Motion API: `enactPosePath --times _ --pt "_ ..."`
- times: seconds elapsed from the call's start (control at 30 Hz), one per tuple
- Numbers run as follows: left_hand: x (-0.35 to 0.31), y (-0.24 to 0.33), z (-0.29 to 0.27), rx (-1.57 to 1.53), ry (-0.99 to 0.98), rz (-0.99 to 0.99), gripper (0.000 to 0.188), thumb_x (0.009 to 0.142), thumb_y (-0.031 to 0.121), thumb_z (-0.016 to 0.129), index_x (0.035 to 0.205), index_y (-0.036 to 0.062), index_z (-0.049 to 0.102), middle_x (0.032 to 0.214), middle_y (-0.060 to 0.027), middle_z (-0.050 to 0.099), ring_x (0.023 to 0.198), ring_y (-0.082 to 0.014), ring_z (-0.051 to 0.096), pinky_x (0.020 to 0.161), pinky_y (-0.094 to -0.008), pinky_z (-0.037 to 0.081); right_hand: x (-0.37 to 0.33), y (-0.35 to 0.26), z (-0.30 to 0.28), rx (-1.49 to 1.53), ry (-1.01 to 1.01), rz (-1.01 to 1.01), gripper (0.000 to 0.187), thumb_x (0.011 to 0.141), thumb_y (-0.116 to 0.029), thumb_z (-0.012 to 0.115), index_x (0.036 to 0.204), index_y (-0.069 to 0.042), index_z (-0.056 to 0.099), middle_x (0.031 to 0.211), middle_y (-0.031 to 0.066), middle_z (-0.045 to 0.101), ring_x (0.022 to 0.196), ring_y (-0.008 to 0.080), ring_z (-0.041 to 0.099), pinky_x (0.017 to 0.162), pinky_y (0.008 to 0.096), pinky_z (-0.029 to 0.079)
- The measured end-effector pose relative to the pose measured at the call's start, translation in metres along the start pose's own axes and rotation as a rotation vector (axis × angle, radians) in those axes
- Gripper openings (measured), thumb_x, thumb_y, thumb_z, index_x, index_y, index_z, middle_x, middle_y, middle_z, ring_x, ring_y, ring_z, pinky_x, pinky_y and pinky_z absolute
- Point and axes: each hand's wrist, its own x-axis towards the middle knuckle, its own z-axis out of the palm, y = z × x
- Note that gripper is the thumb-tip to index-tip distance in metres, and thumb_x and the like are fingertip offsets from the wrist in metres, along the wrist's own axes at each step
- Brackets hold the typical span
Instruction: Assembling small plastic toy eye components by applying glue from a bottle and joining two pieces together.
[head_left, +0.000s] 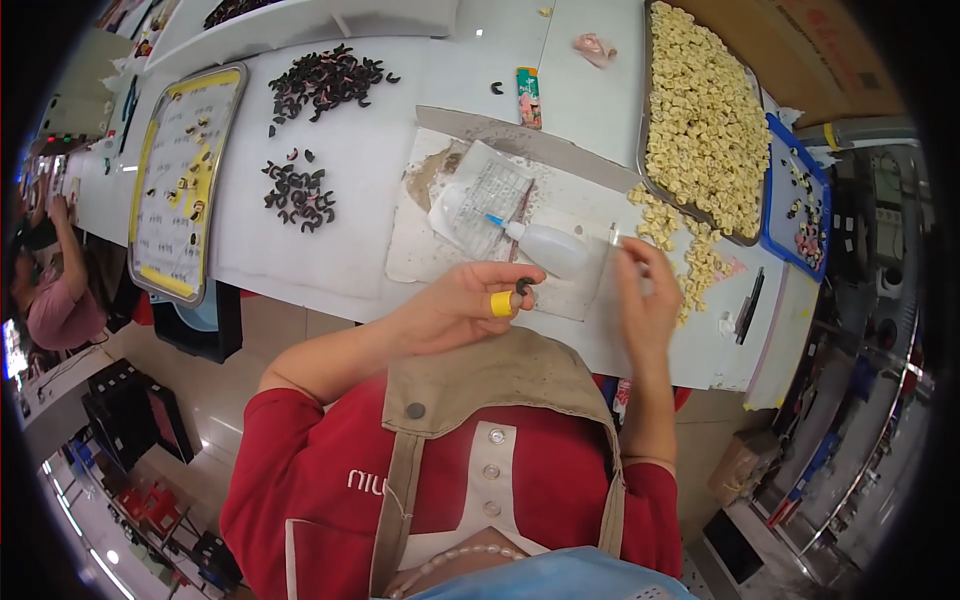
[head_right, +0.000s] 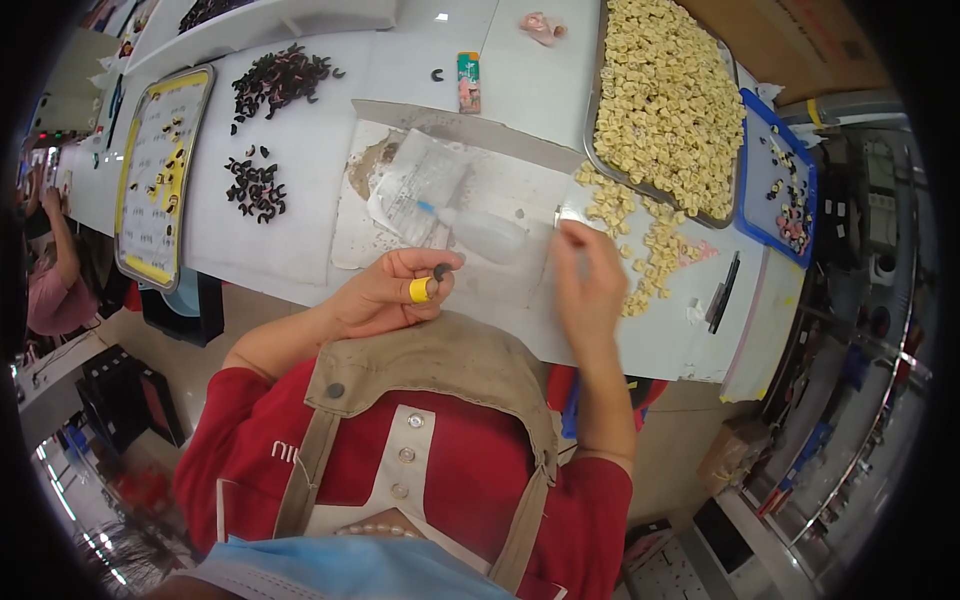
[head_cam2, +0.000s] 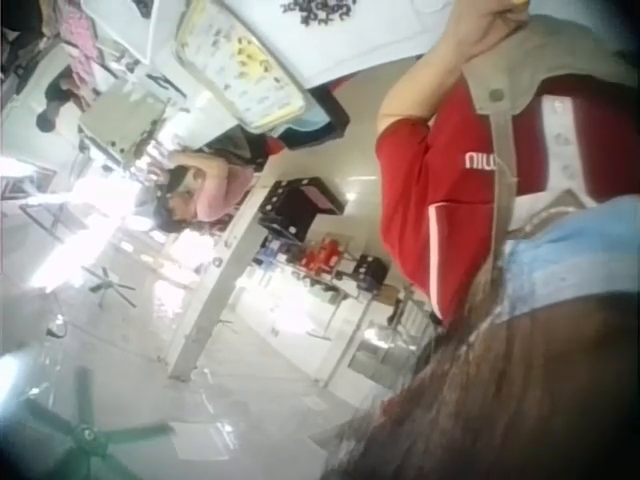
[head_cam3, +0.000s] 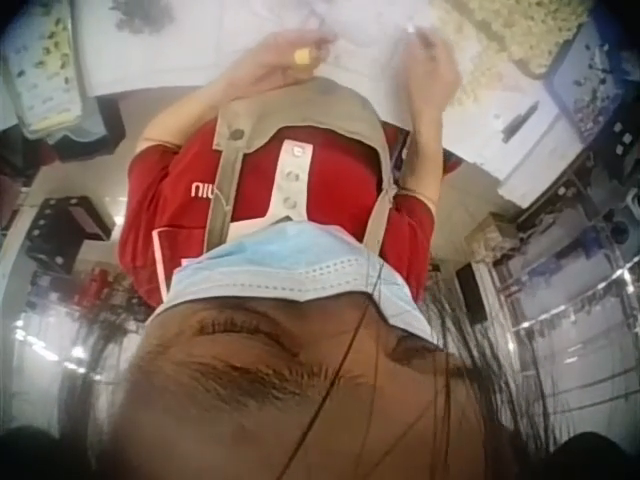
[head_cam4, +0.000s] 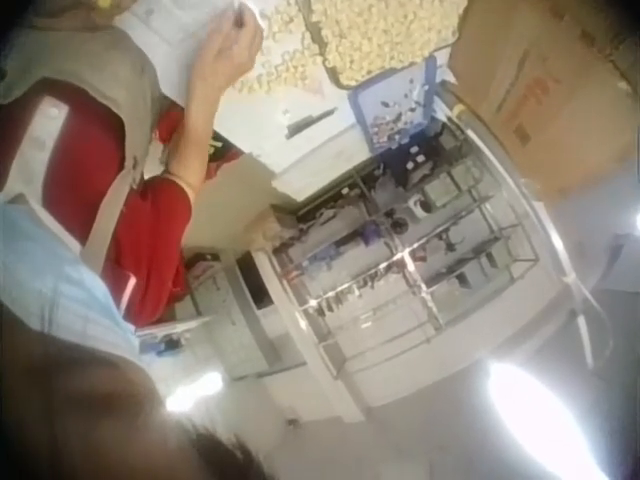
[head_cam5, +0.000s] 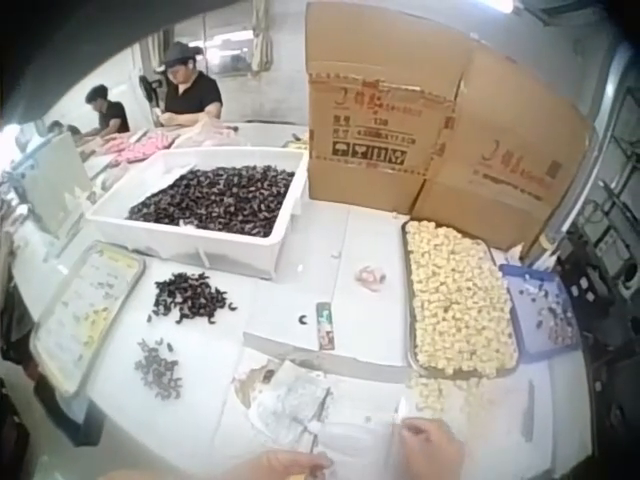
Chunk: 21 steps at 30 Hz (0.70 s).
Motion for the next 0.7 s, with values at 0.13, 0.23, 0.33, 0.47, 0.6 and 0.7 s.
enactPosePath --times 0.13,0.23,0.33,0.47,0.6,0.7 --pt "0.003 -0.003 0.008 0.255 0.183 0.06 0.033 0.081 0.001 0.059 0.114 0.0005 0.053 0.095 -0.0046 0.059 0.084 -0.0073 0.056 0.069 -0.0184 0.042 0.003 0.026 -0.058 -0.24 0.083 0.024 0.019 0.079 -0.009 0.061 0.098 -0.003 0.061 0.087 0.0063 0.06 0.082 0.0164 0.055 0.072 0.0268 0.043" --pt "0.008 -0.009 0.012 0.376 0.269 0.074 0.032 0.08 0.001 0.059 0.112 0.0007 0.055 0.095 -0.0047 0.061 0.091 -0.0092 0.058 0.076 -0.0187 0.044 0.006 0.035 -0.061 -0.499 0.066 -0.159 0.021 0.079 -0.008 0.061 0.099 -0.003 0.061 0.089 0.0063 0.059 0.081 0.0153 0.055 0.07 0.0258 0.044" --pt "0.011 -0.013 0.016 0.426 0.308 0.053 0.032 0.08 0.001 0.059 0.112 0.0012 0.055 0.096 -0.0054 0.062 0.092 -0.0101 0.058 0.078 -0.0191 0.044 0.006 0.034 -0.051 -0.461 0.011 -0.168 0.021 0.079 -0.006 0.06 0.1 -0.002 0.061 0.094 0.0072 0.058 0.08 0.0141 0.054 0.069 0.0243 0.044" --pt "0.009 -0.014 0.017 0.439 0.335 0.025 0.032 0.08 0.001 0.059 0.113 0.0017 0.055 0.102 -0.0068 0.062 0.093 -0.0094 0.058 0.078 -0.0191 0.044 -0.003 0.017 -0.041 -0.061 -0.102 -0.079 0.023 0.078 -0.001 0.059 0.101 0.0 0.06 0.106 0.009 0.055 0.081 0.0122 0.055 0.069 0.0246 0.045" --pt "0.007 -0.017 0.011 0.431 0.297 0.032 0.034 0.083 0.007 0.057 0.116 0.0035 0.051 0.105 -0.0052 0.06 0.086 -0.0038 0.054 0.062 -0.0148 0.036 -0.012 -0.011 -0.025 0.222 -0.204 -0.202 0.025 0.076 0.001 0.061 0.102 0.001 0.059 0.099 0.0086 0.059 0.081 0.0116 0.056 0.067 0.0252 0.046" --pt "0.006 -0.017 0.01 0.358 0.227 0.037 0.034 0.083 0.008 0.057 0.117 0.0031 0.05 0.107 -0.0057 0.06 0.081 -0.0021 0.052 0.061 -0.0151 0.035 -0.016 -0.032 -0.014 0.214 -0.252 -0.336 0.035 0.064 0.0 0.072 0.098 -0.002 0.06 0.078 0.0074 0.063 0.074 0.0158 0.058 0.063 0.026 0.047"
